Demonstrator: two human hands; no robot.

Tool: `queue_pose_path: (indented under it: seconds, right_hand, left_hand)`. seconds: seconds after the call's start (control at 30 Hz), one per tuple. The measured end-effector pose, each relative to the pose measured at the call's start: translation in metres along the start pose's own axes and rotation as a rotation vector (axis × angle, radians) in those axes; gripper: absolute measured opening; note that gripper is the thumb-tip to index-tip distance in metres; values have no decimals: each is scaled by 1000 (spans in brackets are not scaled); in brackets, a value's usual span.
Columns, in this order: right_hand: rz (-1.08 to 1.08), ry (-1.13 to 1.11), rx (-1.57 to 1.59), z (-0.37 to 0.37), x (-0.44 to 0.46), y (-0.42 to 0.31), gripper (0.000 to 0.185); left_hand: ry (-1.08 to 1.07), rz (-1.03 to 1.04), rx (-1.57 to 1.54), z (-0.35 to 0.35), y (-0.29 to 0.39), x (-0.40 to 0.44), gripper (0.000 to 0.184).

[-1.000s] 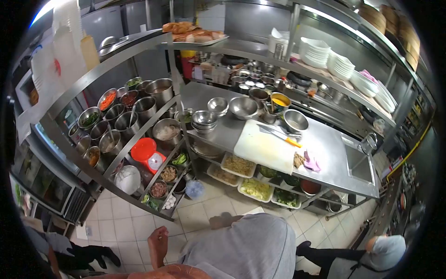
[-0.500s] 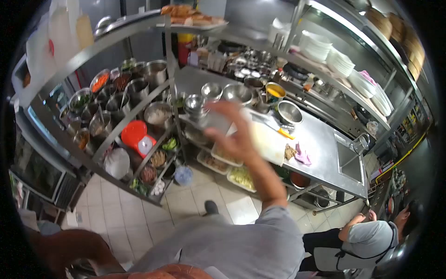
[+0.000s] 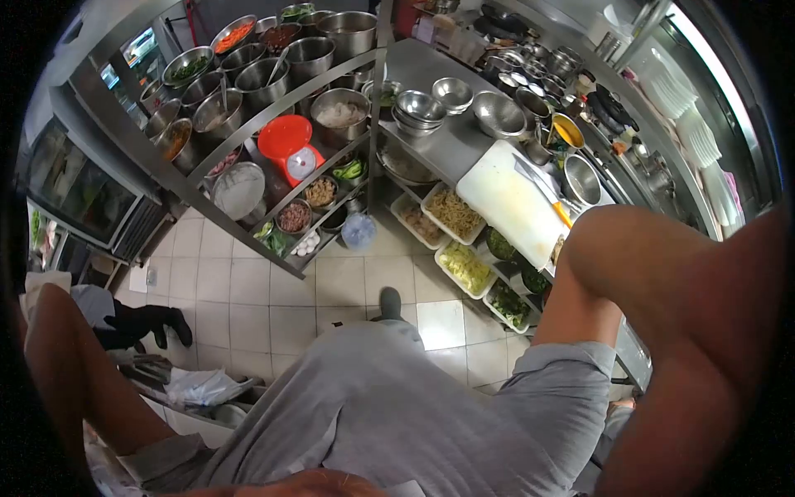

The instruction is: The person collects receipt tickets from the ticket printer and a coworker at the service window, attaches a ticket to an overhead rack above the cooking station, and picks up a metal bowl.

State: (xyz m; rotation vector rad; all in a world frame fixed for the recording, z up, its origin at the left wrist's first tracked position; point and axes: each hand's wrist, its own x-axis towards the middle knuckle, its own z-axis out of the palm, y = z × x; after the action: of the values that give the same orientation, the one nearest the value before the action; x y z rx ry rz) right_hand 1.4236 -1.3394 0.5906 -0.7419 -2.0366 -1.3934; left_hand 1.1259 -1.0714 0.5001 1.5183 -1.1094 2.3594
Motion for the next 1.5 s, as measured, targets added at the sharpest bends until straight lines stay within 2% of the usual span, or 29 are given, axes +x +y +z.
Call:
queue_pose_path:
  seconds: [0.4, 0.6, 0.87, 0.93, 1.0, 1.1, 1.13, 1.17, 1.2, 1.27, 1.33, 1.37, 1.43, 1.47, 1.5]
  right_hand:
    - [6, 44, -10, 12, -53, -2, 52]
    - [85, 114, 0, 30, -66, -7, 44]
    - [209, 192, -3, 47, -85, -6, 34]
    - [322, 243, -10, 58, -104, -6, 32]
    - [524, 281, -19, 76, -132, -6, 30]
    - [1020, 276, 21, 127, -199, 0, 27]
    - [1229, 230, 37, 145, -226, 4, 21]
    - [1413, 208, 53, 164, -261, 11, 18]
    - [1511, 278, 108, 189, -299, 21, 19]
    - [1735, 22, 0, 223, -407, 43, 23]
    - [1713, -229, -216, 251, -500, 65, 28]
    - [1707, -227, -208, 263, -546, 70, 28]
    - [1807, -710, -424, 286, -623, 89, 34]
    - [1794, -713, -413, 292, -644, 94, 34]
    - [1837, -722, -463, 298, -661, 94, 35]
  left_hand:
    - [-35, 3, 75, 14, 17, -29, 39]
    - [-114, -20, 97, 14, 7, -30, 39]
    - [-90, -39, 106, 13, -11, -39, 40]
    - [-78, -45, 105, 14, -16, -42, 40]
    - [-58, -42, 98, 16, -21, -50, 40]
    - [-26, -72, 113, 23, -28, -64, 40]
    - [-20, -85, 123, 26, -28, -69, 40]
    - [-9, -120, 147, 28, -30, -75, 40]
    - [3, -153, 177, 32, -31, -83, 41]
    - [12, -266, 250, 39, -33, -105, 41]
    - [-16, -481, 343, 50, -32, -137, 41]
    - [-58, -622, 392, 58, -33, -157, 41]
    - [-188, -955, 454, 74, -31, -209, 42]
    - [-295, -1125, 363, 81, -30, -242, 47]
    - [-372, -1276, 348, 91, -28, -266, 43]
